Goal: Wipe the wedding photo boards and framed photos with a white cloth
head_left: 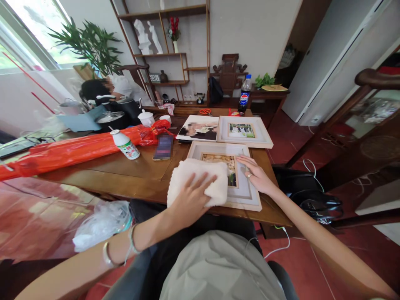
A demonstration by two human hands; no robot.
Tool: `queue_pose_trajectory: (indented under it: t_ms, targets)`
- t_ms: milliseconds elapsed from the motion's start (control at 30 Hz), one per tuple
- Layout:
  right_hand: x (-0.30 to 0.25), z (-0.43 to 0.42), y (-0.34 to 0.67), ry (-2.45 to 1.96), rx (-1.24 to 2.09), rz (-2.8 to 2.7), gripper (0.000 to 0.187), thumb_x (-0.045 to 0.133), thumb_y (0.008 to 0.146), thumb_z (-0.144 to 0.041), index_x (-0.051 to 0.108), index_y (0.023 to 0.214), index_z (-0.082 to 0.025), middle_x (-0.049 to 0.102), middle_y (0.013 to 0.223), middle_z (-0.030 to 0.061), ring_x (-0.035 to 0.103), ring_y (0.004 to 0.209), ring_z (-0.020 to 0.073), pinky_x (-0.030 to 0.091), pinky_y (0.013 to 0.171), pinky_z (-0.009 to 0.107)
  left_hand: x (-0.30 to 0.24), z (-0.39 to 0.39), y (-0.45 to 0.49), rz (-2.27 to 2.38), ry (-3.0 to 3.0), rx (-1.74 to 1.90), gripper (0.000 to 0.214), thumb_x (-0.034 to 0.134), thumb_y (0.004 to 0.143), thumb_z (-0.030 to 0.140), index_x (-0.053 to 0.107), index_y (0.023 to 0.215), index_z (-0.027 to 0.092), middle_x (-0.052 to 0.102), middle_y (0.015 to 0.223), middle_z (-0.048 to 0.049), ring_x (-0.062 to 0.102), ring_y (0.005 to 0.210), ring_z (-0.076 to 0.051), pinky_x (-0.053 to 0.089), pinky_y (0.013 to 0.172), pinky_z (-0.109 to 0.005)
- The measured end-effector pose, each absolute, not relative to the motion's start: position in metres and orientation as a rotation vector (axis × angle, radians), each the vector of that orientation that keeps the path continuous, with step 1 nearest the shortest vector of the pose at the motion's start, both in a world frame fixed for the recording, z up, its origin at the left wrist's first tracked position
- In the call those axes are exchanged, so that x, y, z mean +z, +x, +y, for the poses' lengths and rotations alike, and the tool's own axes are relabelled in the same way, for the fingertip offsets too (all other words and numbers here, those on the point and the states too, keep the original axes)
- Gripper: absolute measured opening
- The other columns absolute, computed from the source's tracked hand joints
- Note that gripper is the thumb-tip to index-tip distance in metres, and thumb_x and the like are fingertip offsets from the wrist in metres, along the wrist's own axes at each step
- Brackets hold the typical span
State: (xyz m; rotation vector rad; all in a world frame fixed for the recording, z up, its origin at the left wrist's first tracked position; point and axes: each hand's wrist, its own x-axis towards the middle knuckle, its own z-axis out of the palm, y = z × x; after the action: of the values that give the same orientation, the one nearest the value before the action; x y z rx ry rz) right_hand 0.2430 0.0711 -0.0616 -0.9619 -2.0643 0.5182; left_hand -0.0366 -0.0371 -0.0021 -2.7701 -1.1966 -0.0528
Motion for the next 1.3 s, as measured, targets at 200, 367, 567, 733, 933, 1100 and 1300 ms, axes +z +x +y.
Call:
queue_pose_trajectory:
  t_ms: [200, 367, 567, 733, 933, 1100, 1300]
  targets:
    - [-0.062, 0.071, 0.243, -0.926, 0.509, -2.073, 0.050, 0.045, 0.084, -0.017, 0.055, 0.131, -0.029, 0.054, 0.138, 0.0035, 0.040, 0.135, 0.0247, 0.030, 0.114, 0.055, -0.004, 0.049, -0.040, -1.373, -2.571, -0.128, 0.027, 0.047, 0.094, 0.029, 0.070, 0.099, 0.015, 0.027, 0.154, -0.0089, 0.028, 0.140, -0.033, 0.027, 0.112, -0.055]
    - [-0.063, 0.071, 0.244, -0.923, 0.504, -2.080, 0.048, 0.046, 0.085, -0.019, 0.055, 0.131, -0.030, 0.054, 0.138, 0.0030, 0.040, 0.135, 0.0254, 0.030, 0.113, 0.056, 0.002, 0.094, -0.037, -1.344, -2.617, -0.150, 0.033, 0.039, 0.098, 0.030, 0.067, 0.104, 0.012, 0.028, 0.154, -0.0090, 0.028, 0.140, -0.032, 0.025, 0.112, -0.053]
    - [-0.063, 0.071, 0.242, -0.949, 0.505, -2.052, 0.047, 0.046, 0.085, -0.019, 0.056, 0.130, -0.028, 0.054, 0.138, 0.0047, 0.041, 0.134, 0.0254, 0.031, 0.114, 0.054, 0.009, 0.069, -0.026, -1.244, -2.720, 0.051, 0.026, 0.046, 0.095, 0.027, 0.067, 0.107, 0.017, 0.033, 0.152, -0.0090, 0.027, 0.141, -0.030, 0.025, 0.111, -0.059]
    - [-0.064, 0.071, 0.241, -0.970, 0.491, -2.053, 0.049, 0.046, 0.082, -0.015, 0.056, 0.129, -0.027, 0.055, 0.137, 0.0055, 0.042, 0.134, 0.0253, 0.030, 0.113, 0.055, 0.027, -0.012, -0.016, -1.195, -2.861, 0.228, 0.026, 0.049, 0.093, 0.027, 0.067, 0.110, 0.018, 0.037, 0.149, -0.0122, 0.032, 0.138, -0.033, 0.033, 0.105, -0.061]
    - [-0.062, 0.070, 0.241, -0.981, 0.477, -2.065, 0.055, 0.044, 0.077, -0.010, 0.057, 0.128, -0.025, 0.055, 0.136, 0.0060, 0.041, 0.134, 0.0248, 0.030, 0.114, 0.053, 0.029, -0.067, -0.002, -1.068, -3.005, 0.077, 0.026, 0.052, 0.092, 0.037, 0.069, 0.104, 0.022, 0.028, 0.154, -0.0080, 0.027, 0.141, -0.033, 0.033, 0.107, -0.059]
    - [-0.061, 0.070, 0.241, -0.975, 0.480, -2.072, 0.055, 0.045, 0.077, -0.010, 0.056, 0.129, -0.025, 0.054, 0.138, 0.0063, 0.042, 0.134, 0.0256, 0.030, 0.113, 0.055, 0.010, -0.027, -0.002, -1.212, -2.834, 0.051, 0.023, 0.052, 0.092, 0.030, 0.068, 0.104, 0.020, 0.028, 0.154, -0.0076, 0.028, 0.140, -0.030, 0.033, 0.107, -0.057]
    - [-0.064, 0.071, 0.242, -0.958, 0.472, -2.077, 0.051, 0.045, 0.081, -0.013, 0.056, 0.129, -0.026, 0.054, 0.138, 0.0063, 0.040, 0.134, 0.0266, 0.030, 0.112, 0.057, -0.001, 0.045, -0.007, -1.314, -2.646, -0.003, 0.028, 0.045, 0.095, 0.028, 0.065, 0.111, 0.017, 0.026, 0.154, -0.0099, 0.026, 0.141, -0.032, 0.031, 0.107, -0.059]
